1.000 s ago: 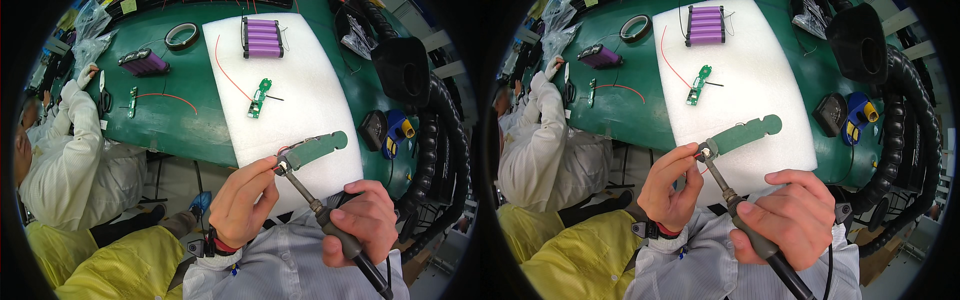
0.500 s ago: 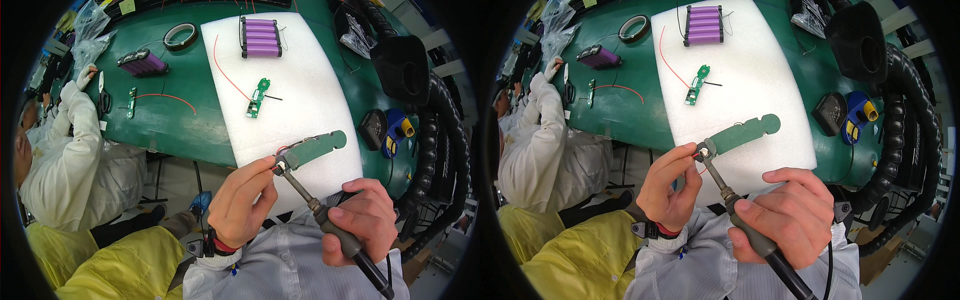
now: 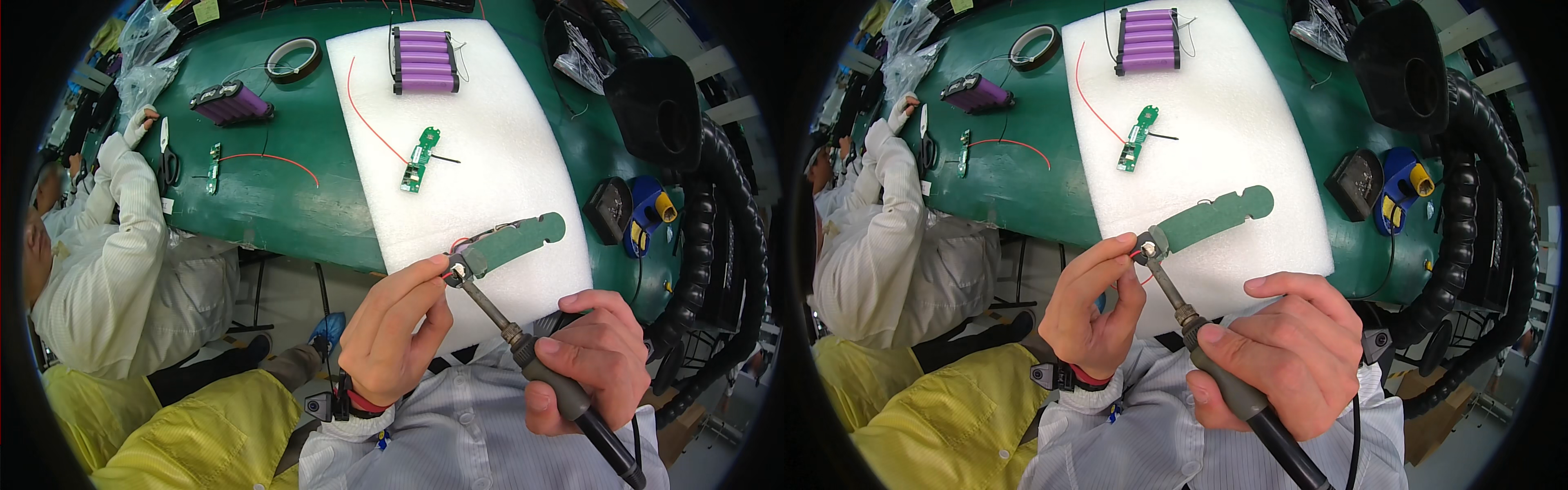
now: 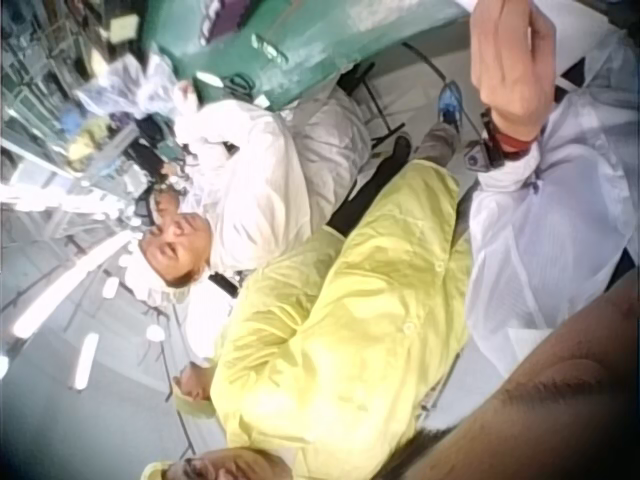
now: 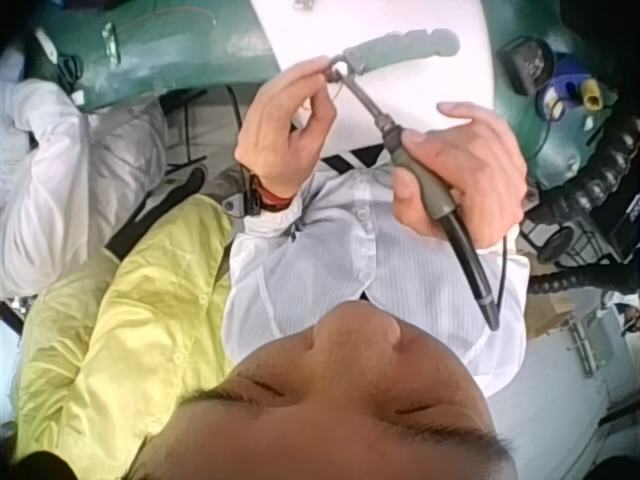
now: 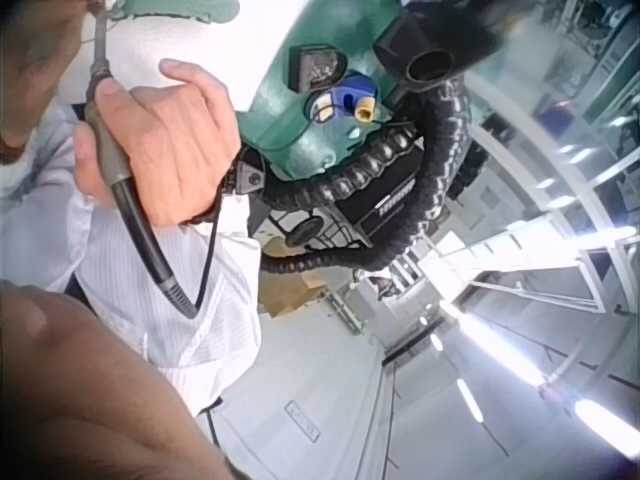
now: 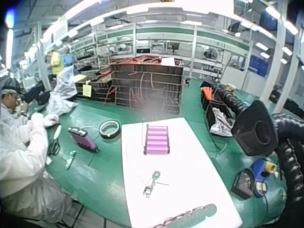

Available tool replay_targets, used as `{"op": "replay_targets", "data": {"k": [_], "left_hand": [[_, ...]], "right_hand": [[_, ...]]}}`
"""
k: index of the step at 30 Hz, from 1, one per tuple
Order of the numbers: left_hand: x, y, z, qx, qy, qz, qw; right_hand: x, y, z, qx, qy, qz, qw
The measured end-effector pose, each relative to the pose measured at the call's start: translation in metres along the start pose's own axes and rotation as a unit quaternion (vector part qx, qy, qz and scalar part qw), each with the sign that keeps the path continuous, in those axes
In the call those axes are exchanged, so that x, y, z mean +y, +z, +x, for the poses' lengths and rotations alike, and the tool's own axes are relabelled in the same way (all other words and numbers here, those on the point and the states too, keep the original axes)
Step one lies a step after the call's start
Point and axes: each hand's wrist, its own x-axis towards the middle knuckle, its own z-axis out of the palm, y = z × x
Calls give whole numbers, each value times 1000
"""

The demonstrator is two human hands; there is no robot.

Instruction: Soldering components and a PCB onto a lithium-ion battery pack.

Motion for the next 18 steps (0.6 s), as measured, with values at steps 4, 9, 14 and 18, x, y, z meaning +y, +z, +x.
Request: {"op": "replay_targets", "data": {"k": [4, 9, 14, 18], "left_hand": [[-1, 1, 1, 0, 6, -5, 1000], [-1, 1, -1, 5, 5, 1, 1000], [-1, 0, -1, 0, 4, -2, 1000], [0, -1, 0, -7, 2, -5, 1000]], "right_hand": [[0, -1, 1, -2, -1, -4, 1000], [2, 1, 1, 8, -4, -4, 1000], [0, 0, 2, 1, 1, -2, 1000], [-2, -1, 1, -12, -6, -11, 1000]]}}
